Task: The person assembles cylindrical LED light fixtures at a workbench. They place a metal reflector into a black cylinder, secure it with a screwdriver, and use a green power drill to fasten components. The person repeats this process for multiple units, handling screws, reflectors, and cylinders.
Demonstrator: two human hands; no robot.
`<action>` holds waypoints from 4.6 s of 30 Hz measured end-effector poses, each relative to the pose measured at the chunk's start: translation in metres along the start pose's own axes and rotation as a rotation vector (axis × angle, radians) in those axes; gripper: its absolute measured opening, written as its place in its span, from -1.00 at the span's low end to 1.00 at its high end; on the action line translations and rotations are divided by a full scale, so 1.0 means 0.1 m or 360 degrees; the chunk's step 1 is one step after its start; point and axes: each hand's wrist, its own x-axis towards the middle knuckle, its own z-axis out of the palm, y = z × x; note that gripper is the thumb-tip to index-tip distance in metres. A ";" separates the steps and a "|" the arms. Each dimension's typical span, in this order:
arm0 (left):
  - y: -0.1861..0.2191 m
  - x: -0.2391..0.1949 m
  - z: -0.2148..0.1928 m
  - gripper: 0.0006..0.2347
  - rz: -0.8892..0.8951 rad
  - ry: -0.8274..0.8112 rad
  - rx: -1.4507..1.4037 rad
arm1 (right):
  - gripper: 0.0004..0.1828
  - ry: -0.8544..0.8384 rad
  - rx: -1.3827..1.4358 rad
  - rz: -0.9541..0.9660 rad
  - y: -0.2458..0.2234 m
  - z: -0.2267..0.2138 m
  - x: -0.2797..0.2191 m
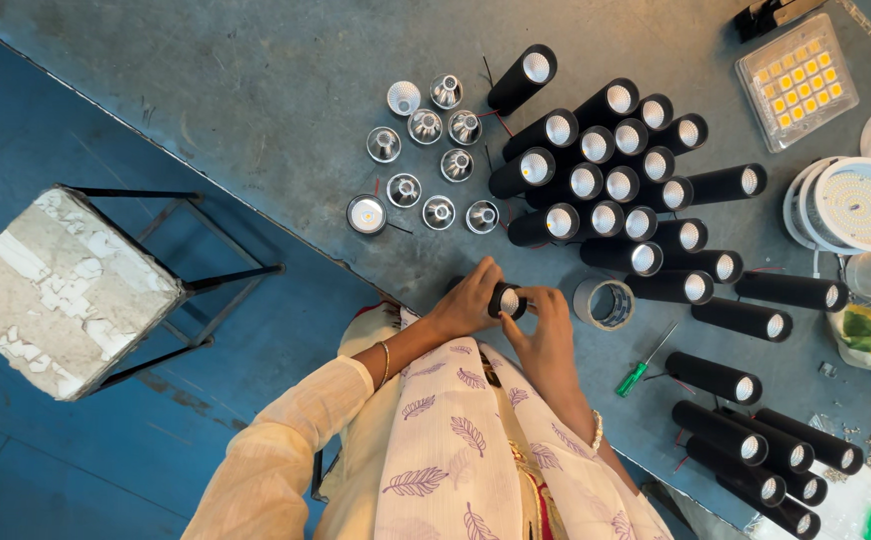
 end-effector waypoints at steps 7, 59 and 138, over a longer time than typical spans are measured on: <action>0.05 0.05 0.02 -0.52 -0.0009 0.0036 -0.0083 | -0.87 -0.0140 0.0012 0.0005 0.02 -0.06 0.05; -0.14 0.16 -0.21 -0.51 -0.0051 -0.0187 -0.0222 | -0.73 -0.0040 -0.0122 -0.0353 -0.20 -0.04 0.19; 0.33 -0.18 -0.40 -0.71 -0.0741 0.0380 -0.0434 | -0.73 -0.0675 0.1270 0.0624 0.43 0.45 0.45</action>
